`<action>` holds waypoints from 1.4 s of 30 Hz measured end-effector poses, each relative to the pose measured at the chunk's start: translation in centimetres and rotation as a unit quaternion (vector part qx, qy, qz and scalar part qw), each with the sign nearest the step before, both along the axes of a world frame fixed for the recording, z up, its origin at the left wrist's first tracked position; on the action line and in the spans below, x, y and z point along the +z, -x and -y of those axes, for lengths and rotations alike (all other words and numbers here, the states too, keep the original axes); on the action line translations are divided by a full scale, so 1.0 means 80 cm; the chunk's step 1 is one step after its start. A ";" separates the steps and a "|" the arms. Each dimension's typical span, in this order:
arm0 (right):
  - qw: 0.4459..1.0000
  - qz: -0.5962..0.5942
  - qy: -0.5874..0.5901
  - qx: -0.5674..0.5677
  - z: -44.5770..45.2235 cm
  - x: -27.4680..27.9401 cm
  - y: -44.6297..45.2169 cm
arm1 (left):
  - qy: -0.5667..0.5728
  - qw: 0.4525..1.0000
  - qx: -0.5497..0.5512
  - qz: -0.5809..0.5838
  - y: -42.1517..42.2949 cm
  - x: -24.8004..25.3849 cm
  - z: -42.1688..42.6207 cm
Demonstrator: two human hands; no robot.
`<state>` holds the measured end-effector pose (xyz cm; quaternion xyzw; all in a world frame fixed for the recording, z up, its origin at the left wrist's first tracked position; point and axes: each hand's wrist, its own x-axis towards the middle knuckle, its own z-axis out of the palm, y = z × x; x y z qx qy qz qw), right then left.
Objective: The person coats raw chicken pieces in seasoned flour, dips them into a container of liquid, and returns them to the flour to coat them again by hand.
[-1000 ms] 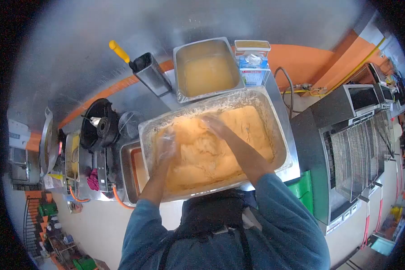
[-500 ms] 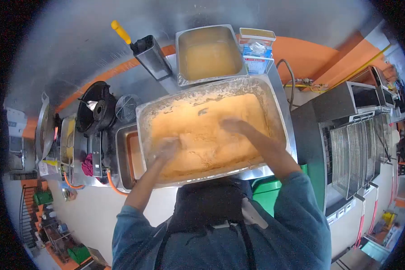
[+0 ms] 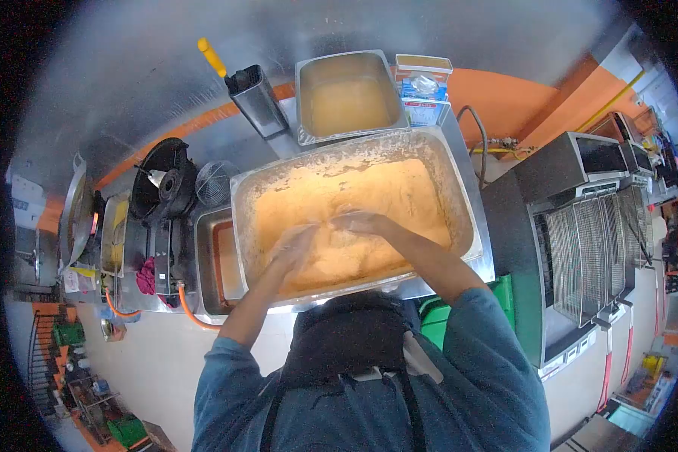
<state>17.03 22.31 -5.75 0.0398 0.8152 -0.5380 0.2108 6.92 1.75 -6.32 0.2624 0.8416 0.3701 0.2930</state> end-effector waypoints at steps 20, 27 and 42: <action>0.993 -0.084 0.022 -0.082 -0.008 0.033 -0.015 | 0.146 0.975 0.049 0.162 -0.008 0.105 -0.010; 0.967 -0.021 0.227 -0.117 0.003 -0.003 -0.009 | -0.126 0.914 0.270 0.276 -0.022 -0.059 -0.026; 0.878 -0.046 0.424 -0.218 -0.006 -0.002 0.067 | -0.056 0.990 0.122 0.051 0.061 0.005 -0.009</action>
